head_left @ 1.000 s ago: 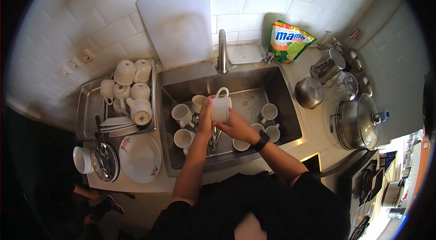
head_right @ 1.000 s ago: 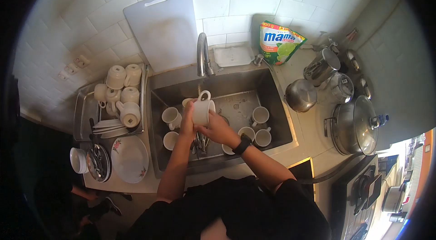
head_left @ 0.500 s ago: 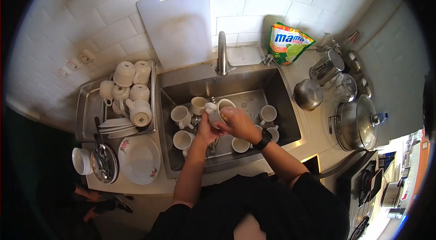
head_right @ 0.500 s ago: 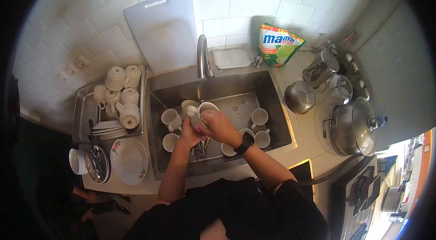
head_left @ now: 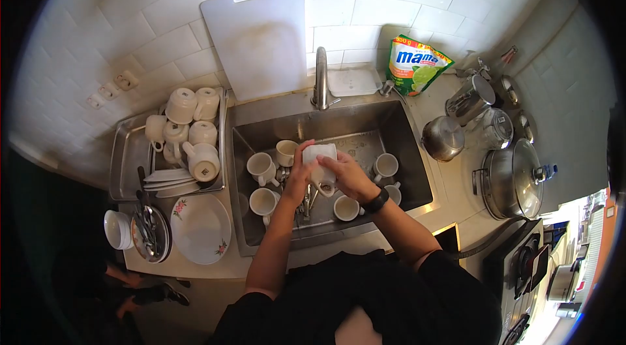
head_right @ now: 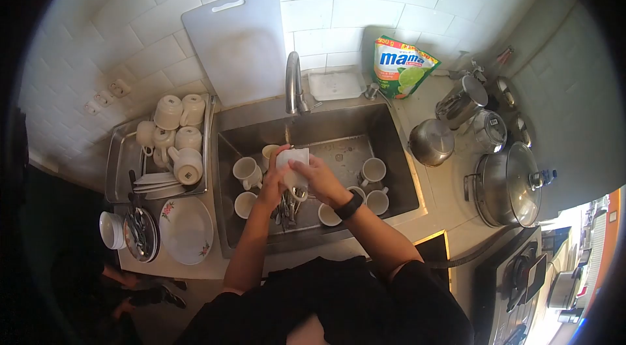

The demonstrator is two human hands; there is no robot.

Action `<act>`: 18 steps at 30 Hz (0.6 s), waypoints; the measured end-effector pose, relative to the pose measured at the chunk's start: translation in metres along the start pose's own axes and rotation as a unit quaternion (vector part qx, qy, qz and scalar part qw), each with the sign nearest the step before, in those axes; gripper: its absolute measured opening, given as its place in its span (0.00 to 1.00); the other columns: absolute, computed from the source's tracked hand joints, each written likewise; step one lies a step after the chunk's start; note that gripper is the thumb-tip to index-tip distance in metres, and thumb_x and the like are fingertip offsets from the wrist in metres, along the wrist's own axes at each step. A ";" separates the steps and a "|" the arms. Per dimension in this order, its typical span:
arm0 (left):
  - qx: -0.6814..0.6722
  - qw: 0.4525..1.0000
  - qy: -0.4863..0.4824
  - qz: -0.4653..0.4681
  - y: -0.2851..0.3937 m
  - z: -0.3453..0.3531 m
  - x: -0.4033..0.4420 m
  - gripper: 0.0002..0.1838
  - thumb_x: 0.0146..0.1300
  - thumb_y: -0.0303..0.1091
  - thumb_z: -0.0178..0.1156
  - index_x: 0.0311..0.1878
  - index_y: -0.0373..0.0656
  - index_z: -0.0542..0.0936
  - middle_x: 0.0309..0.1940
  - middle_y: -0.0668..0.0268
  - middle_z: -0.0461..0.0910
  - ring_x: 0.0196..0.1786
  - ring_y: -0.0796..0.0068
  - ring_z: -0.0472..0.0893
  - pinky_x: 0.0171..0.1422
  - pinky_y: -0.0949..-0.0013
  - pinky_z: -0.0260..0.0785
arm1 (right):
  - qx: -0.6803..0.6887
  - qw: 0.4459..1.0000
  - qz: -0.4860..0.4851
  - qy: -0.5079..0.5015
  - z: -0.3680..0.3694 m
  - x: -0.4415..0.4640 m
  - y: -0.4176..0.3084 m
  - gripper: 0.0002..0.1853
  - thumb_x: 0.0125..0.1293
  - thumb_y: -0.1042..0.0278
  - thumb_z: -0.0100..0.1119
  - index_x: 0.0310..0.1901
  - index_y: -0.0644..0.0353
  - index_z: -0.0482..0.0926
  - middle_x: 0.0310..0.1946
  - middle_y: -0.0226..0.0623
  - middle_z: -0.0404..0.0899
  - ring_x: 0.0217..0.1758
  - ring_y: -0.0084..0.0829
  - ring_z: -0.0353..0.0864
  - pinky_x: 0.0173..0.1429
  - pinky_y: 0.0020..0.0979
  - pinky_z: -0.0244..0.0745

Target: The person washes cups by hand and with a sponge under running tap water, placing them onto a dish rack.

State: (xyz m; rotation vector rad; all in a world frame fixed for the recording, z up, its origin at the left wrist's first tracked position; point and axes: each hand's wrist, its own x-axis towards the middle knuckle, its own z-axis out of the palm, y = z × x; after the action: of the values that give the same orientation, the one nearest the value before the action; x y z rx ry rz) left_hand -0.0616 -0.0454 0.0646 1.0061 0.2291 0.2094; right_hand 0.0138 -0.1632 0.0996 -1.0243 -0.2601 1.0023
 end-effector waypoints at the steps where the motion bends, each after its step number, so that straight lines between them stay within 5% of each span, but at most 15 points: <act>1: -0.041 0.998 0.004 -0.045 -0.001 0.001 0.000 0.24 0.57 0.38 0.50 0.58 0.48 0.61 0.50 0.63 0.66 0.50 0.68 0.72 0.44 0.67 0.73 | -0.022 1.000 -0.019 0.001 -0.002 0.001 0.000 0.15 0.63 0.65 0.53 0.48 0.65 0.70 0.41 0.35 0.76 0.40 0.21 0.76 0.41 0.23 0.72; 6: -0.143 0.972 -0.041 -0.182 -0.005 -0.009 0.004 0.21 0.58 0.41 0.49 0.54 0.48 0.62 0.49 0.61 0.68 0.47 0.64 0.76 0.30 0.61 0.79 | -0.246 0.966 -0.056 0.045 -0.007 -0.003 -0.002 0.15 0.64 0.61 0.53 0.46 0.64 0.72 0.39 0.33 0.76 0.39 0.19 0.75 0.40 0.22 0.71; 9: -0.079 0.991 0.034 -0.100 -0.003 -0.001 -0.001 0.22 0.58 0.41 0.50 0.55 0.48 0.62 0.48 0.61 0.69 0.49 0.65 0.74 0.39 0.63 0.77 | -0.229 0.973 -0.037 0.005 -0.010 -0.003 0.002 0.16 0.64 0.59 0.52 0.47 0.63 0.72 0.39 0.32 0.76 0.40 0.19 0.74 0.41 0.22 0.70; 15: 0.061 0.996 -0.068 0.019 0.003 -0.005 -0.005 0.22 0.56 0.39 0.52 0.54 0.44 0.66 0.47 0.63 0.70 0.52 0.68 0.70 0.55 0.67 0.64 | -0.181 0.982 -0.005 -0.047 -0.013 -0.009 -0.001 0.18 0.64 0.58 0.52 0.48 0.64 0.72 0.38 0.31 0.75 0.40 0.19 0.74 0.42 0.23 0.70; 18: -0.163 0.983 -0.055 -0.059 0.002 -0.006 -0.006 0.18 0.59 0.40 0.53 0.50 0.43 0.70 0.44 0.66 0.72 0.48 0.73 0.72 0.51 0.69 0.66 | -0.127 0.989 0.034 -0.069 -0.016 -0.011 -0.006 0.18 0.65 0.57 0.51 0.48 0.64 0.72 0.38 0.32 0.76 0.40 0.21 0.75 0.40 0.23 0.71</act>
State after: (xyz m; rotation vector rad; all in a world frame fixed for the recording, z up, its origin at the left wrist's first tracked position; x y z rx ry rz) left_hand -0.0687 -0.0410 0.0640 0.6732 0.1473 0.0792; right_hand 0.0214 -0.1824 0.0986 -1.2015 -0.4788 1.1235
